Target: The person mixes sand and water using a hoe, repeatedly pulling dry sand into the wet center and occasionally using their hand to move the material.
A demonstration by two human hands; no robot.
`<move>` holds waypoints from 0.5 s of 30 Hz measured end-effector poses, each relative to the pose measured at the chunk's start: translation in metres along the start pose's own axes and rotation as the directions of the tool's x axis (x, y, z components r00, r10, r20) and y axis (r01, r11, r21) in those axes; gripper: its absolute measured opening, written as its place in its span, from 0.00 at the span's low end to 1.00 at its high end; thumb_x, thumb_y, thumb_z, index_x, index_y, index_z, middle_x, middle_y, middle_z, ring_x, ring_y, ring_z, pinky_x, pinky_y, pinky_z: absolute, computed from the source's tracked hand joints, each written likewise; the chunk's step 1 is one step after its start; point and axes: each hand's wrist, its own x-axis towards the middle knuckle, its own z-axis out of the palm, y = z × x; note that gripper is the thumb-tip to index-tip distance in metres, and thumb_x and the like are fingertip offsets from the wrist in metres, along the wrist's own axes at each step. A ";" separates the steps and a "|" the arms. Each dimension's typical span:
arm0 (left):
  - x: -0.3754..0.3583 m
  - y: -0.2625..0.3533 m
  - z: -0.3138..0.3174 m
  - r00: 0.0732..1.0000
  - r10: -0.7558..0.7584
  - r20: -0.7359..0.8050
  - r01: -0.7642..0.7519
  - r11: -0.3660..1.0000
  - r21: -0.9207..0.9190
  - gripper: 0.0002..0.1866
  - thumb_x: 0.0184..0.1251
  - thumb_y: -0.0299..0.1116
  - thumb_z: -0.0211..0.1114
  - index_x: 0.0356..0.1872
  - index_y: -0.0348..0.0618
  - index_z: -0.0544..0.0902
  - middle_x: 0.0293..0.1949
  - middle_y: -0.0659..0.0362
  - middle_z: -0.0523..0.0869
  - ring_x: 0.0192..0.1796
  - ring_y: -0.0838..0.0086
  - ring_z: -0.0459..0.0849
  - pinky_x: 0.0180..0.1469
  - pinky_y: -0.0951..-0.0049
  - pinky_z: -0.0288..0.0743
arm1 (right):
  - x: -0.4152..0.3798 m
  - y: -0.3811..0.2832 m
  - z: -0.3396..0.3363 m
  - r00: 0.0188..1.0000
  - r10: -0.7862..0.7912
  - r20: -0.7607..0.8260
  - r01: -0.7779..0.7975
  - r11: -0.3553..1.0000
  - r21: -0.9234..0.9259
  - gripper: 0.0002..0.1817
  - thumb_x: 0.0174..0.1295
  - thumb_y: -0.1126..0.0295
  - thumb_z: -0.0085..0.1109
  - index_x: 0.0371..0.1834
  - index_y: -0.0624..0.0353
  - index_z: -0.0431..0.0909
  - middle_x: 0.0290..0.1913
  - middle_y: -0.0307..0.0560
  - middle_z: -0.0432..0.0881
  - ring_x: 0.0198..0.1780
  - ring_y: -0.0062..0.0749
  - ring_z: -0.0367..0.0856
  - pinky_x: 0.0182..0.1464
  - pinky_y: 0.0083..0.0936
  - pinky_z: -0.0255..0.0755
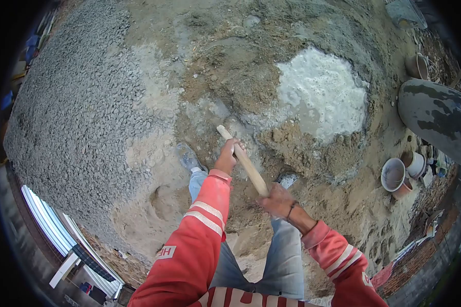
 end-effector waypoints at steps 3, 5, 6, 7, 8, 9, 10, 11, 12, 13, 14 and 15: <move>0.004 0.020 0.043 0.990 0.111 -0.083 -0.125 0.974 -0.188 0.06 0.58 0.30 0.60 0.32 0.45 0.72 0.20 0.61 0.72 0.23 0.71 0.73 0.27 0.70 0.73 | -0.059 0.012 -0.062 0.984 -0.173 -0.037 0.166 0.977 -0.136 0.27 0.54 0.56 0.57 0.49 0.70 0.70 0.40 0.70 0.77 0.45 0.62 0.76 0.50 0.45 0.70; -0.010 0.027 0.080 0.975 0.221 -0.016 -0.222 0.971 -0.093 0.06 0.57 0.30 0.61 0.31 0.45 0.72 0.22 0.60 0.73 0.24 0.70 0.74 0.28 0.69 0.74 | -0.090 0.037 -0.101 0.971 -0.235 -0.035 0.224 0.956 -0.190 0.28 0.54 0.56 0.57 0.51 0.68 0.68 0.36 0.69 0.77 0.43 0.62 0.76 0.49 0.47 0.69; -0.030 0.023 0.112 0.963 0.263 -0.062 -0.267 0.962 -0.063 0.05 0.57 0.29 0.62 0.29 0.45 0.73 0.23 0.60 0.73 0.25 0.71 0.74 0.31 0.69 0.75 | -0.094 0.063 -0.117 0.960 -0.267 -0.081 0.232 0.926 -0.299 0.27 0.54 0.57 0.57 0.51 0.67 0.67 0.35 0.67 0.78 0.43 0.62 0.76 0.48 0.47 0.70; -0.032 0.017 0.135 0.966 0.259 -0.008 -0.258 0.960 -0.110 0.05 0.57 0.29 0.62 0.28 0.45 0.73 0.23 0.60 0.73 0.26 0.71 0.74 0.32 0.68 0.75 | -0.098 0.092 -0.134 0.947 -0.299 -0.119 0.229 0.886 -0.404 0.27 0.55 0.58 0.57 0.51 0.65 0.66 0.34 0.65 0.79 0.43 0.61 0.76 0.47 0.47 0.70; -0.032 0.013 0.158 0.966 0.254 0.044 -0.244 0.957 -0.159 0.05 0.56 0.28 0.63 0.28 0.45 0.73 0.22 0.61 0.73 0.26 0.71 0.74 0.34 0.68 0.75 | -0.092 0.127 -0.151 0.931 -0.314 -0.185 0.196 0.860 -0.471 0.26 0.55 0.59 0.57 0.51 0.64 0.66 0.35 0.64 0.79 0.43 0.60 0.77 0.46 0.47 0.71; -0.042 0.010 0.189 0.967 0.245 0.068 -0.232 0.960 -0.158 0.06 0.56 0.28 0.63 0.28 0.45 0.73 0.22 0.61 0.73 0.26 0.71 0.73 0.35 0.67 0.75 | -0.079 0.156 -0.168 0.911 -0.332 -0.245 0.158 0.829 -0.537 0.25 0.55 0.59 0.57 0.51 0.62 0.66 0.36 0.62 0.79 0.43 0.59 0.77 0.46 0.47 0.71; -0.047 0.007 0.216 0.968 0.235 0.094 -0.218 0.963 -0.158 0.06 0.56 0.27 0.64 0.28 0.46 0.73 0.22 0.62 0.72 0.26 0.71 0.73 0.36 0.66 0.75 | -0.068 0.168 -0.186 0.907 -0.267 -0.327 0.050 0.837 -0.545 0.24 0.54 0.61 0.59 0.51 0.60 0.66 0.36 0.60 0.80 0.43 0.58 0.78 0.45 0.46 0.72; -0.036 0.003 0.235 0.967 0.236 0.094 -0.220 0.963 -0.155 0.06 0.56 0.27 0.64 0.28 0.46 0.73 0.22 0.62 0.72 0.26 0.71 0.73 0.36 0.66 0.75 | -0.057 0.175 -0.201 0.890 -0.205 -0.408 -0.058 0.835 -0.547 0.23 0.54 0.63 0.60 0.51 0.58 0.67 0.36 0.58 0.80 0.42 0.57 0.78 0.44 0.46 0.72; -0.024 -0.001 0.251 0.969 0.233 0.087 -0.216 0.961 -0.172 0.07 0.56 0.27 0.64 0.28 0.45 0.73 0.22 0.62 0.72 0.26 0.71 0.72 0.37 0.65 0.75 | -0.039 0.190 -0.206 0.889 -0.207 -0.409 -0.057 0.836 -0.545 0.23 0.54 0.63 0.60 0.51 0.58 0.67 0.36 0.58 0.80 0.42 0.57 0.78 0.44 0.46 0.72; -0.017 -0.001 0.260 0.969 0.233 0.084 -0.214 0.958 -0.189 0.07 0.57 0.28 0.64 0.28 0.45 0.73 0.21 0.62 0.71 0.26 0.70 0.72 0.37 0.64 0.74 | -0.013 0.205 -0.207 0.849 -0.233 -0.474 -0.076 0.834 -0.547 0.23 0.53 0.64 0.61 0.51 0.56 0.67 0.36 0.58 0.81 0.41 0.57 0.79 0.43 0.46 0.73; -0.019 0.004 0.263 0.966 0.240 0.092 -0.221 0.957 -0.186 0.07 0.57 0.28 0.64 0.28 0.45 0.73 0.21 0.62 0.71 0.26 0.70 0.72 0.37 0.64 0.74 | 0.006 0.213 -0.207 0.801 -0.261 -0.539 -0.096 0.832 -0.547 0.23 0.52 0.65 0.62 0.51 0.55 0.67 0.36 0.58 0.81 0.41 0.57 0.79 0.43 0.47 0.73; -0.025 0.010 0.259 0.946 0.303 0.112 -0.281 0.944 -0.175 0.07 0.56 0.28 0.64 0.28 0.45 0.72 0.20 0.63 0.70 0.24 0.71 0.71 0.35 0.64 0.74 | 0.015 0.209 -0.198 0.800 -0.254 -0.544 -0.066 0.863 -0.501 0.23 0.52 0.67 0.63 0.51 0.56 0.68 0.36 0.58 0.81 0.41 0.57 0.79 0.43 0.47 0.73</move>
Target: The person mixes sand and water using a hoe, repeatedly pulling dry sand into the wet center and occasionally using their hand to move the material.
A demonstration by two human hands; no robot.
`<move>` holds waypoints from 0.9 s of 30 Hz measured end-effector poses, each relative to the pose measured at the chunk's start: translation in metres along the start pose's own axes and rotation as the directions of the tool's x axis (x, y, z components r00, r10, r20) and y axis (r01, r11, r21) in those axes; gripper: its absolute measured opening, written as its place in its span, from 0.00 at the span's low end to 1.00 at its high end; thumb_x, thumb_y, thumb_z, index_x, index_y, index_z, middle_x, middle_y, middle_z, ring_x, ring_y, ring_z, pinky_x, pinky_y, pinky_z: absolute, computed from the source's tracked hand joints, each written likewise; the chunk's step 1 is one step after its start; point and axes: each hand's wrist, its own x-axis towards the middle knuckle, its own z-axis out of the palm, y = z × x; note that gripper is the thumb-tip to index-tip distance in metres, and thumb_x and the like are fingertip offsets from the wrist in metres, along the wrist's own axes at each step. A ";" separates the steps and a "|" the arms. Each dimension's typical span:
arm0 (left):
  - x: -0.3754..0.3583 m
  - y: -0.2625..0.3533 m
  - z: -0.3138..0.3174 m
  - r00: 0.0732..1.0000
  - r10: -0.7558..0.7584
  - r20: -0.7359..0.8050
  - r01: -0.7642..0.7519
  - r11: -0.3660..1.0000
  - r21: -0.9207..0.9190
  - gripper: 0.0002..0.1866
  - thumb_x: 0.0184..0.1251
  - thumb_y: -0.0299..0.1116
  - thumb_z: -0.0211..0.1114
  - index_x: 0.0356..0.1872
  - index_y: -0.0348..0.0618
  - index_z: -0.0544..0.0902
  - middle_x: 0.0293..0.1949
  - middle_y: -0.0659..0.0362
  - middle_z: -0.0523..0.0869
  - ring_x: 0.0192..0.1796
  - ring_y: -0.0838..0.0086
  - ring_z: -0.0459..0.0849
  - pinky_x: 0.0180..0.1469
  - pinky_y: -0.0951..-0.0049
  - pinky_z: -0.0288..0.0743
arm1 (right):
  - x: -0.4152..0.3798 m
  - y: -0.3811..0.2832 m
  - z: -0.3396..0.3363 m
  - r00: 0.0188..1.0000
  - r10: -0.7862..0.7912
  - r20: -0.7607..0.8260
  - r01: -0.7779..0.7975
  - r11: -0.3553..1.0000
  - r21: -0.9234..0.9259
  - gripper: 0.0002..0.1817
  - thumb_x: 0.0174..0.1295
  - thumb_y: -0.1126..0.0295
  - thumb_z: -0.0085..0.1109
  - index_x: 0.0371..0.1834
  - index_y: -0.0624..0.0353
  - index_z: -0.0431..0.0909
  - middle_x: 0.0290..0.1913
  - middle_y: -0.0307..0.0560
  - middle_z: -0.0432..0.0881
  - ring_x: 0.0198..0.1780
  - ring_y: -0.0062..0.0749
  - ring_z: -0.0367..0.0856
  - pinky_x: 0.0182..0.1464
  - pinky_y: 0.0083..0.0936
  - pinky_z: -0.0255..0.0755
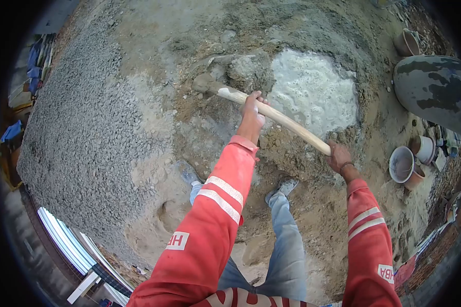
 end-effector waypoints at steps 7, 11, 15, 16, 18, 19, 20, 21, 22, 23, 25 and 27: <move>-0.036 0.164 -0.045 0.967 0.256 0.015 -0.250 0.931 0.267 0.10 0.56 0.25 0.65 0.30 0.43 0.70 0.19 0.63 0.70 0.16 0.77 0.68 0.22 0.70 0.72 | -0.014 -0.206 0.101 0.983 -0.112 -0.145 0.167 0.875 0.455 0.23 0.48 0.65 0.63 0.49 0.54 0.71 0.26 0.63 0.80 0.32 0.61 0.80 0.36 0.50 0.74; 0.005 0.239 -0.069 0.887 0.450 0.105 -0.434 0.732 0.525 0.12 0.60 0.26 0.63 0.37 0.39 0.67 0.21 0.61 0.71 0.18 0.78 0.71 0.18 0.73 0.72 | 0.034 -0.357 0.097 0.987 0.028 -0.159 0.076 0.790 0.609 0.23 0.47 0.68 0.62 0.50 0.57 0.71 0.28 0.64 0.81 0.33 0.60 0.81 0.38 0.49 0.75; 0.079 0.240 -0.127 0.837 0.520 0.170 -0.399 0.367 0.840 0.16 0.60 0.29 0.64 0.43 0.34 0.67 0.24 0.57 0.77 0.19 0.74 0.77 0.19 0.72 0.75 | 0.123 -0.437 0.102 0.991 0.097 -0.094 -0.001 0.703 0.711 0.22 0.52 0.65 0.61 0.49 0.64 0.72 0.35 0.66 0.81 0.40 0.60 0.81 0.44 0.48 0.74; 0.100 0.234 -0.142 0.819 0.543 0.183 -0.344 0.210 0.915 0.16 0.60 0.30 0.64 0.43 0.32 0.69 0.23 0.57 0.77 0.19 0.73 0.77 0.20 0.74 0.76 | 0.133 -0.447 0.113 0.991 0.102 -0.086 -0.011 0.706 0.708 0.22 0.52 0.65 0.61 0.49 0.64 0.72 0.35 0.66 0.81 0.40 0.60 0.81 0.44 0.48 0.74; 0.127 0.225 -0.167 0.828 0.530 0.183 -0.229 0.021 0.973 0.18 0.58 0.30 0.64 0.44 0.31 0.69 0.24 0.54 0.78 0.20 0.70 0.79 0.21 0.71 0.76 | 0.146 -0.463 0.129 0.971 0.228 0.067 -0.208 0.684 0.699 0.18 0.51 0.65 0.63 0.44 0.63 0.77 0.39 0.65 0.82 0.44 0.58 0.81 0.46 0.46 0.76; 0.134 0.219 -0.176 0.835 0.519 0.183 -0.108 -0.172 0.979 0.19 0.57 0.29 0.64 0.44 0.29 0.69 0.25 0.51 0.80 0.20 0.68 0.82 0.21 0.69 0.77 | 0.142 -0.462 0.136 0.970 0.233 0.074 -0.218 0.689 0.692 0.18 0.51 0.65 0.63 0.44 0.63 0.77 0.39 0.65 0.82 0.44 0.58 0.81 0.46 0.46 0.76; 0.137 0.209 -0.186 0.844 0.508 0.171 -0.102 -0.161 0.982 0.19 0.57 0.29 0.64 0.44 0.29 0.69 0.25 0.51 0.80 0.20 0.68 0.82 0.21 0.69 0.77 | 0.130 -0.457 0.141 0.972 0.228 0.061 -0.212 0.731 0.649 0.18 0.52 0.64 0.63 0.43 0.64 0.76 0.39 0.65 0.82 0.44 0.58 0.81 0.46 0.46 0.76; 0.105 0.205 -0.177 0.884 0.460 0.080 -0.075 -0.028 0.997 0.19 0.56 0.28 0.63 0.45 0.28 0.69 0.26 0.49 0.80 0.22 0.66 0.83 0.21 0.67 0.77 | 0.117 -0.454 0.144 0.975 0.218 0.042 -0.198 0.769 0.608 0.19 0.52 0.64 0.63 0.43 0.66 0.76 0.39 0.65 0.82 0.44 0.58 0.81 0.47 0.45 0.76; 0.080 0.205 -0.171 0.914 0.406 0.003 -0.047 0.099 0.994 0.20 0.55 0.28 0.62 0.45 0.27 0.69 0.27 0.47 0.81 0.23 0.64 0.84 0.21 0.65 0.78 | 0.106 -0.454 0.143 0.976 0.215 0.039 -0.194 0.772 0.605 0.19 0.52 0.64 0.63 0.43 0.66 0.76 0.39 0.65 0.82 0.44 0.58 0.81 0.47 0.45 0.76; 0.069 0.202 -0.176 0.917 0.398 -0.014 -0.023 0.087 0.996 0.23 0.53 0.27 0.63 0.47 0.26 0.66 0.31 0.45 0.81 0.25 0.61 0.85 0.23 0.64 0.79 | 0.093 -0.454 0.141 0.977 0.197 0.079 -0.206 0.795 0.571 0.21 0.54 0.61 0.62 0.43 0.67 0.74 0.40 0.66 0.80 0.45 0.60 0.80 0.47 0.46 0.74; 0.056 0.196 -0.187 0.941 0.337 -0.029 -0.004 0.098 0.995 0.26 0.51 0.26 0.64 0.49 0.24 0.63 0.35 0.41 0.81 0.26 0.58 0.85 0.24 0.63 0.79 | 0.067 -0.455 0.136 0.976 0.186 0.108 -0.215 0.818 0.533 0.24 0.55 0.58 0.61 0.44 0.69 0.72 0.41 0.67 0.79 0.45 0.61 0.79 0.48 0.47 0.73; 0.074 0.176 -0.227 0.955 0.294 -0.029 0.009 0.072 0.997 0.26 0.52 0.25 0.63 0.49 0.22 0.63 0.33 0.41 0.81 0.24 0.58 0.84 0.23 0.63 0.79 | 0.041 -0.454 0.132 0.965 0.216 0.149 -0.262 0.797 0.544 0.24 0.56 0.58 0.60 0.43 0.70 0.72 0.40 0.68 0.79 0.44 0.62 0.79 0.48 0.47 0.73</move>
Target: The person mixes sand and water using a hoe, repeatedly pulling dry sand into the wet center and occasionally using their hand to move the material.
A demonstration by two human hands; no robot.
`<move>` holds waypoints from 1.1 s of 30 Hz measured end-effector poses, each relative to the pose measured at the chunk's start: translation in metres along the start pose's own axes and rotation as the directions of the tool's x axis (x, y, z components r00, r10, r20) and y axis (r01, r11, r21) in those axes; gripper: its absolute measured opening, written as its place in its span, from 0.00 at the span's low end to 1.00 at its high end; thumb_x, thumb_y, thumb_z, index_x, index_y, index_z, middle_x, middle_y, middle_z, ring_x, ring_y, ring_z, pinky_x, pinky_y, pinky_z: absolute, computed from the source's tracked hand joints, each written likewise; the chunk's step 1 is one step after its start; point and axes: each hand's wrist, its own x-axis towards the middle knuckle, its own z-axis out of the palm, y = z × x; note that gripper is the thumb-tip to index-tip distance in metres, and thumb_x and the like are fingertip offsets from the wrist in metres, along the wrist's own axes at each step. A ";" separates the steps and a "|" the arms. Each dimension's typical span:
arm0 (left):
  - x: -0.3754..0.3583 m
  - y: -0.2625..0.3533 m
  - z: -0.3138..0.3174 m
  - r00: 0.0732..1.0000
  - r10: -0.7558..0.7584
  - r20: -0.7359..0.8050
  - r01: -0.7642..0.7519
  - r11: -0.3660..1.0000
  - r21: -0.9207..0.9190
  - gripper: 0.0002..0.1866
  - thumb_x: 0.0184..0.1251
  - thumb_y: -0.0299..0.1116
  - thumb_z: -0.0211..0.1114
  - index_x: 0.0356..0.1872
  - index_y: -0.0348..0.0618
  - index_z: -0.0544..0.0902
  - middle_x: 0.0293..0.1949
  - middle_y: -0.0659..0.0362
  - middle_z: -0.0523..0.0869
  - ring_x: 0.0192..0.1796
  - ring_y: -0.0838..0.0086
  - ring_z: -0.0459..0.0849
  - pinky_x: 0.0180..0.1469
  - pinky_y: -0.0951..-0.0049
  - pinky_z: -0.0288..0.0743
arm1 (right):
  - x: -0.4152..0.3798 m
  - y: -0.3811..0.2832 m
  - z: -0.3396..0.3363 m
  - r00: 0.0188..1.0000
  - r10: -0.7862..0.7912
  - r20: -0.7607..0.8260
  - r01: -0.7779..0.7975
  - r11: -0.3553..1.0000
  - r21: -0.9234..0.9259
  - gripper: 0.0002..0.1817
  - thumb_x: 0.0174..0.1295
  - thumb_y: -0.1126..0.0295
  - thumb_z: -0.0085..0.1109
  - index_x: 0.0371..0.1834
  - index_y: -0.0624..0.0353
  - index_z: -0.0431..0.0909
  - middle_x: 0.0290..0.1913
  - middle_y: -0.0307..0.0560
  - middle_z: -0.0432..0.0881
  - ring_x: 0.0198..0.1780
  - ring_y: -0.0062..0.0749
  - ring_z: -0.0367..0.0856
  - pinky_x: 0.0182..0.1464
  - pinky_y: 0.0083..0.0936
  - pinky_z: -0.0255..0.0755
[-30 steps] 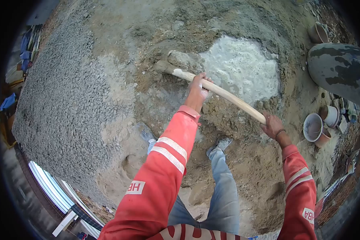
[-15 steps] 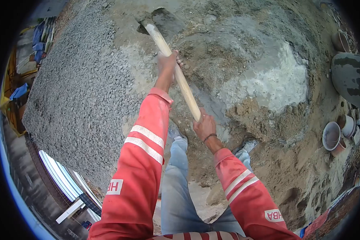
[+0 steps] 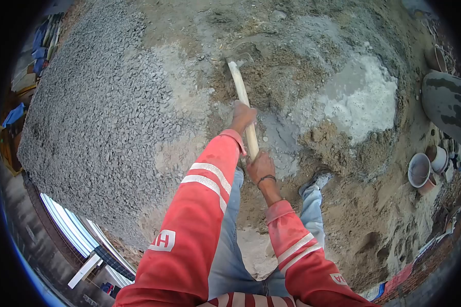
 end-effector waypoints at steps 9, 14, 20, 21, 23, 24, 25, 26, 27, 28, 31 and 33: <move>-0.112 -0.044 0.072 0.982 -0.077 0.172 0.073 0.997 0.030 0.18 0.54 0.27 0.62 0.41 0.22 0.73 0.25 0.47 0.81 0.21 0.62 0.82 0.19 0.61 0.76 | -0.105 0.063 -0.003 0.984 0.177 0.017 -0.177 0.984 -0.003 0.28 0.54 0.56 0.61 0.48 0.72 0.71 0.41 0.69 0.79 0.47 0.62 0.78 0.49 0.46 0.73; -0.135 -0.042 0.081 0.881 -0.218 0.420 0.321 0.927 -0.193 0.13 0.55 0.31 0.61 0.38 0.31 0.74 0.27 0.50 0.80 0.23 0.65 0.82 0.24 0.61 0.77 | -0.115 0.077 -0.040 0.986 0.161 0.052 -0.156 0.985 -0.078 0.24 0.54 0.58 0.60 0.40 0.73 0.75 0.37 0.70 0.80 0.42 0.57 0.82 0.45 0.44 0.75; -0.114 -0.054 0.082 0.704 -0.127 0.699 0.705 0.246 -0.665 0.05 0.56 0.28 0.59 0.32 0.42 0.73 0.23 0.58 0.75 0.24 0.70 0.76 0.30 0.69 0.77 | -0.083 0.034 -0.156 0.865 0.179 0.469 -0.209 0.978 0.012 0.21 0.52 0.59 0.58 0.32 0.73 0.76 0.25 0.62 0.80 0.31 0.46 0.83 0.35 0.37 0.76; -0.114 -0.041 0.078 0.707 -0.132 0.695 0.702 0.258 -0.664 0.05 0.56 0.28 0.59 0.32 0.42 0.73 0.23 0.58 0.75 0.24 0.70 0.76 0.30 0.69 0.77 | -0.082 0.039 -0.179 0.866 0.172 0.470 -0.208 0.978 0.025 0.21 0.52 0.59 0.58 0.32 0.73 0.76 0.25 0.62 0.80 0.31 0.46 0.83 0.35 0.37 0.76; -0.111 -0.009 0.077 0.793 -0.348 0.500 0.556 0.077 -0.828 0.06 0.56 0.28 0.61 0.31 0.43 0.73 0.22 0.59 0.75 0.23 0.71 0.75 0.31 0.71 0.76 | -0.085 0.065 -0.230 0.884 -0.087 0.460 0.140 0.987 -0.081 0.21 0.51 0.59 0.59 0.34 0.70 0.76 0.28 0.62 0.80 0.33 0.50 0.82 0.38 0.40 0.74; -0.106 0.003 0.078 0.800 -0.349 0.489 0.547 0.089 -0.832 0.06 0.56 0.28 0.61 0.31 0.43 0.73 0.22 0.59 0.75 0.23 0.71 0.75 0.31 0.71 0.76 | -0.090 0.082 -0.257 0.882 -0.224 0.415 0.292 0.951 -0.107 0.20 0.52 0.59 0.60 0.37 0.68 0.76 0.29 0.62 0.79 0.34 0.52 0.80 0.39 0.42 0.73; -0.103 0.016 0.079 0.851 -0.306 0.426 0.469 0.080 -0.880 0.06 0.55 0.28 0.61 0.30 0.44 0.72 0.22 0.60 0.75 0.24 0.72 0.75 0.31 0.72 0.76 | -0.096 0.101 -0.287 0.856 -0.360 0.372 0.435 0.890 -0.138 0.21 0.52 0.59 0.60 0.41 0.66 0.75 0.30 0.62 0.79 0.36 0.55 0.79 0.41 0.44 0.72; -0.102 0.029 0.082 0.897 -0.263 0.356 0.386 0.070 -0.920 0.06 0.55 0.28 0.62 0.29 0.45 0.72 0.22 0.61 0.75 0.24 0.73 0.75 0.31 0.73 0.76 | -0.102 0.117 -0.321 0.846 -0.348 0.404 0.443 0.880 -0.171 0.22 0.53 0.58 0.60 0.45 0.64 0.72 0.32 0.63 0.78 0.38 0.57 0.78 0.43 0.45 0.71; -0.112 0.053 0.089 0.927 -0.197 0.320 0.338 0.067 -0.939 0.06 0.55 0.28 0.63 0.28 0.46 0.72 0.22 0.62 0.74 0.24 0.74 0.75 0.32 0.73 0.76 | -0.102 0.138 -0.352 0.835 -0.335 0.436 0.453 0.869 -0.200 0.24 0.53 0.58 0.60 0.50 0.61 0.70 0.33 0.63 0.78 0.41 0.58 0.77 0.45 0.46 0.70; -0.134 0.089 0.097 0.951 -0.128 0.283 0.292 0.064 -0.954 0.07 0.55 0.28 0.63 0.26 0.47 0.72 0.21 0.62 0.74 0.24 0.75 0.75 0.32 0.73 0.77 | -0.096 0.176 -0.376 0.864 -0.272 0.423 0.430 0.836 -0.341 0.25 0.54 0.58 0.60 0.52 0.60 0.68 0.34 0.62 0.78 0.42 0.58 0.78 0.46 0.46 0.71; -0.158 0.181 0.143 0.921 0.023 0.390 0.390 -0.028 -0.920 0.07 0.54 0.27 0.64 0.25 0.45 0.72 0.24 0.61 0.74 0.28 0.70 0.75 0.39 0.66 0.77 | -0.061 0.253 -0.443 0.957 -0.250 0.147 0.289 0.783 -0.551 0.16 0.55 0.61 0.60 0.42 0.56 0.71 0.41 0.54 0.80 0.48 0.53 0.78 0.50 0.47 0.70; -0.171 0.234 0.181 0.921 0.023 0.390 0.391 -0.054 -0.919 0.06 0.55 0.26 0.64 0.28 0.44 0.74 0.22 0.62 0.74 0.29 0.69 0.75 0.44 0.59 0.74 | -0.006 0.305 -0.461 0.986 -0.162 -0.030 0.115 0.807 -0.580 0.12 0.55 0.65 0.59 0.41 0.54 0.72 0.44 0.51 0.79 0.50 0.51 0.77 0.50 0.46 0.70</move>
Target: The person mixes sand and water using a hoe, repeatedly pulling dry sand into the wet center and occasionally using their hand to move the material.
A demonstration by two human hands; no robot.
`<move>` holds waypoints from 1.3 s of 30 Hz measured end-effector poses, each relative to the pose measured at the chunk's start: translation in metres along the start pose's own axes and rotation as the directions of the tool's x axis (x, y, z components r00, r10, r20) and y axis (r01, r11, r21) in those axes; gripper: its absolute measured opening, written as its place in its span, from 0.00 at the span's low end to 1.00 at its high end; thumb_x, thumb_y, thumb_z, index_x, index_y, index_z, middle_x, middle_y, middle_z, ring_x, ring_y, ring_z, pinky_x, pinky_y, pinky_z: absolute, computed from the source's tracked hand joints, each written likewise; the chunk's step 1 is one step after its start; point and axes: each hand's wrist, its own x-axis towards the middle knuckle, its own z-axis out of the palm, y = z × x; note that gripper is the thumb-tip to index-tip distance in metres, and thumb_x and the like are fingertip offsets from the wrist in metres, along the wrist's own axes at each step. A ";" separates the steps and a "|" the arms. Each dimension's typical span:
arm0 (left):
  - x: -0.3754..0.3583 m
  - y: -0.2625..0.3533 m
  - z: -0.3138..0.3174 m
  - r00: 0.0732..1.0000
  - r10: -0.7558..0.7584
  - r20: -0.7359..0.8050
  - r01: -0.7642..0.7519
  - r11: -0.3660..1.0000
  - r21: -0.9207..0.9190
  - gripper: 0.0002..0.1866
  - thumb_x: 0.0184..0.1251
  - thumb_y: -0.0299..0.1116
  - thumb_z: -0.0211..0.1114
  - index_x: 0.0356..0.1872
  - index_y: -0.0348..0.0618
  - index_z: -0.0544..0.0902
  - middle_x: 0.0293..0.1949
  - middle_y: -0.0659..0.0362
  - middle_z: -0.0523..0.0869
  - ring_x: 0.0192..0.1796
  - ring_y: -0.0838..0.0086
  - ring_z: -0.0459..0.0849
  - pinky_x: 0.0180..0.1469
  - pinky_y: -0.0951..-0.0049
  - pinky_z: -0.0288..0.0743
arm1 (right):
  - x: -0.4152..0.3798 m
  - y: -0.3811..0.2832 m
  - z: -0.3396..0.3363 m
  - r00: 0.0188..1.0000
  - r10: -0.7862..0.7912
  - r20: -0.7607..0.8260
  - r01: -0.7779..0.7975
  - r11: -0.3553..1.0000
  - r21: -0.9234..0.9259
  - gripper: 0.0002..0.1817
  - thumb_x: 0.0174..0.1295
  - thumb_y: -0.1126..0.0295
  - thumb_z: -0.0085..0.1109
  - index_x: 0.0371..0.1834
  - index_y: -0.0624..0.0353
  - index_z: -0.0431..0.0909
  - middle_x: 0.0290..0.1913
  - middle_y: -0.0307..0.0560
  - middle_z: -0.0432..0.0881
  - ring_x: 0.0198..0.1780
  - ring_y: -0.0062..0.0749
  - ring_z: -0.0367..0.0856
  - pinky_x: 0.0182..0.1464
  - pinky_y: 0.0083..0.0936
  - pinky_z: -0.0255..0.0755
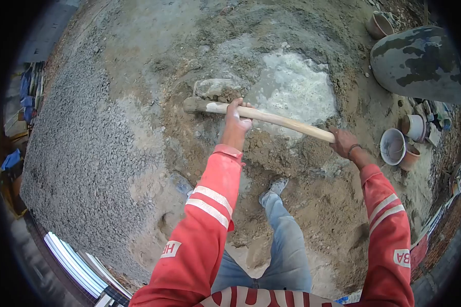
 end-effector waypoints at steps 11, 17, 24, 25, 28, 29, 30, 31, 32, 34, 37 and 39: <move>-0.116 0.049 -0.140 0.979 0.204 -0.028 -0.198 0.969 0.147 0.10 0.59 0.33 0.64 0.25 0.48 0.70 0.20 0.65 0.68 0.22 0.78 0.68 0.30 0.74 0.71 | -0.149 -0.136 0.114 0.971 -0.171 0.166 0.137 0.971 0.198 0.20 0.48 0.61 0.64 0.45 0.52 0.72 0.33 0.57 0.83 0.36 0.58 0.82 0.38 0.51 0.74; -0.109 0.098 -0.310 0.949 0.104 -0.297 0.033 0.906 0.422 0.07 0.59 0.31 0.64 0.31 0.46 0.74 0.20 0.66 0.69 0.20 0.79 0.69 0.24 0.76 0.68 | -0.256 -0.303 0.193 0.936 -0.055 0.349 -0.111 0.892 0.439 0.23 0.50 0.64 0.62 0.51 0.55 0.73 0.34 0.61 0.82 0.36 0.59 0.81 0.41 0.48 0.76; -0.118 0.226 -0.315 0.931 0.256 -0.259 -0.071 0.826 0.560 0.07 0.60 0.28 0.63 0.33 0.37 0.76 0.20 0.64 0.72 0.19 0.79 0.71 0.22 0.76 0.69 | -0.215 -0.451 0.211 0.951 -0.043 0.306 -0.101 0.893 0.439 0.21 0.53 0.65 0.61 0.48 0.62 0.73 0.39 0.63 0.81 0.43 0.61 0.78 0.48 0.47 0.70; -0.119 0.242 -0.305 0.927 0.300 -0.225 -0.116 0.799 0.591 0.07 0.61 0.28 0.63 0.34 0.37 0.76 0.20 0.64 0.72 0.19 0.79 0.71 0.22 0.77 0.70 | -0.196 -0.470 0.207 0.966 -0.057 0.251 -0.059 0.900 0.433 0.20 0.53 0.66 0.61 0.48 0.60 0.74 0.38 0.63 0.81 0.42 0.61 0.79 0.46 0.47 0.72; -0.106 0.271 -0.283 0.901 0.418 -0.115 -0.254 0.724 0.641 0.06 0.63 0.28 0.61 0.34 0.35 0.76 0.20 0.64 0.71 0.18 0.79 0.70 0.20 0.76 0.70 | -0.132 -0.508 0.195 0.985 -0.077 0.157 0.000 0.897 0.442 0.18 0.52 0.68 0.61 0.47 0.60 0.75 0.37 0.64 0.82 0.41 0.60 0.81 0.44 0.48 0.75; -0.092 0.274 -0.279 0.897 0.425 -0.117 -0.262 0.728 0.633 0.06 0.63 0.28 0.61 0.34 0.35 0.76 0.20 0.64 0.71 0.18 0.79 0.70 0.20 0.76 0.70 | -0.111 -0.513 0.195 0.992 -0.085 0.094 0.035 0.895 0.445 0.18 0.51 0.69 0.61 0.46 0.60 0.75 0.37 0.64 0.82 0.42 0.59 0.81 0.45 0.47 0.75; -0.075 0.275 -0.275 0.878 0.468 -0.094 -0.287 0.675 0.680 0.06 0.63 0.28 0.61 0.33 0.35 0.76 0.20 0.63 0.72 0.18 0.78 0.71 0.20 0.75 0.70 | -0.091 -0.514 0.197 0.995 -0.093 0.033 0.069 0.893 0.444 0.18 0.50 0.70 0.60 0.46 0.61 0.75 0.37 0.64 0.82 0.42 0.59 0.81 0.45 0.47 0.76; -0.059 0.272 -0.270 0.858 0.509 -0.067 -0.310 0.617 0.723 0.07 0.63 0.28 0.61 0.32 0.34 0.76 0.20 0.62 0.73 0.18 0.77 0.72 0.19 0.74 0.71 | -0.071 -0.509 0.201 0.994 -0.102 0.029 0.079 0.896 0.436 0.18 0.50 0.70 0.60 0.46 0.61 0.75 0.37 0.64 0.82 0.42 0.59 0.81 0.45 0.47 0.76; -0.045 0.264 -0.266 0.856 0.513 -0.067 -0.317 0.623 0.715 0.07 0.63 0.28 0.61 0.32 0.34 0.76 0.20 0.62 0.73 0.18 0.77 0.72 0.19 0.74 0.71 | -0.051 -0.501 0.207 0.994 -0.109 0.007 0.095 0.893 0.440 0.18 0.49 0.70 0.60 0.46 0.62 0.76 0.37 0.65 0.82 0.42 0.58 0.81 0.45 0.47 0.76; -0.008 0.243 -0.261 0.830 0.556 -0.031 -0.302 0.496 0.814 0.11 0.63 0.27 0.60 0.38 0.30 0.70 0.21 0.58 0.75 0.19 0.75 0.76 0.18 0.73 0.73 | -0.018 -0.478 0.224 0.992 -0.128 -0.019 0.123 0.890 0.439 0.19 0.49 0.70 0.60 0.45 0.62 0.76 0.38 0.65 0.82 0.42 0.58 0.81 0.45 0.46 0.76; 0.039 0.171 -0.293 0.853 0.516 -0.082 -0.144 0.383 0.912 0.16 0.56 0.26 0.61 0.42 0.28 0.69 0.26 0.48 0.80 0.25 0.62 0.83 0.25 0.65 0.78 | -0.006 -0.424 0.256 0.963 -0.133 0.236 0.008 0.884 0.468 0.28 0.50 0.64 0.62 0.52 0.69 0.71 0.42 0.68 0.78 0.48 0.57 0.79 0.50 0.44 0.73; 0.024 0.116 -0.286 0.861 0.494 -0.118 -0.014 0.254 0.967 0.21 0.52 0.27 0.61 0.46 0.25 0.69 0.31 0.41 0.82 0.30 0.54 0.86 0.33 0.62 0.80 | -0.038 -0.378 0.288 0.968 -0.067 0.242 -0.048 0.897 0.439 0.29 0.51 0.63 0.63 0.54 0.70 0.69 0.44 0.68 0.77 0.48 0.58 0.78 0.51 0.44 0.73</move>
